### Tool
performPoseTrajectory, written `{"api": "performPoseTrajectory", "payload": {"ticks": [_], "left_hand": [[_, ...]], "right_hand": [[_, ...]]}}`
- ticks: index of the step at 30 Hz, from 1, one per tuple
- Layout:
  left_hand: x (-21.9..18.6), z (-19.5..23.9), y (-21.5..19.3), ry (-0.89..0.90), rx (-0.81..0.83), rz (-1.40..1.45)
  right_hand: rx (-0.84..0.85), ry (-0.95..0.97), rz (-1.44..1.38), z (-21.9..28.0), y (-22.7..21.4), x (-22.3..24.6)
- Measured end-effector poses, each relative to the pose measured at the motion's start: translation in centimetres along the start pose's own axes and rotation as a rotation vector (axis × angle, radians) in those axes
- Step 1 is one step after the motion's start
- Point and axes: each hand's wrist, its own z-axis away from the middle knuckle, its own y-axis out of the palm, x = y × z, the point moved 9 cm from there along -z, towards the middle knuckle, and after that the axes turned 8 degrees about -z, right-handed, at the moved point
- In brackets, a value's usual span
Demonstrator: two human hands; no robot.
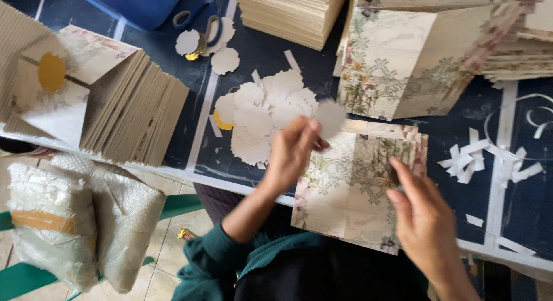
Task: Applying decorative gold-colored seals to the center of floral-patterned paper bags and stacking them.
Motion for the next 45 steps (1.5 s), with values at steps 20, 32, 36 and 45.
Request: {"api": "performPoseTrajectory", "payload": {"ticks": [20,32,36,45], "left_hand": [[-2.2,5.7,6.4,-0.036,0.063,0.151],[-2.0,6.0,5.9,-0.049,0.086,0.130],[-1.7,6.0,6.7,-0.072,0.136,0.174],[-0.7,6.0,5.9,-0.119,0.095,0.221]], "right_hand": [[-0.208,0.095,0.606,-0.3,-5.1,-4.5],[-0.122,-0.202,0.016,-2.3,-2.5,-0.4],[0.006,-0.084,-0.056,-3.4,-1.0,-0.5],[-0.137,0.077,0.475,-2.1,-3.8,-3.4]]}}
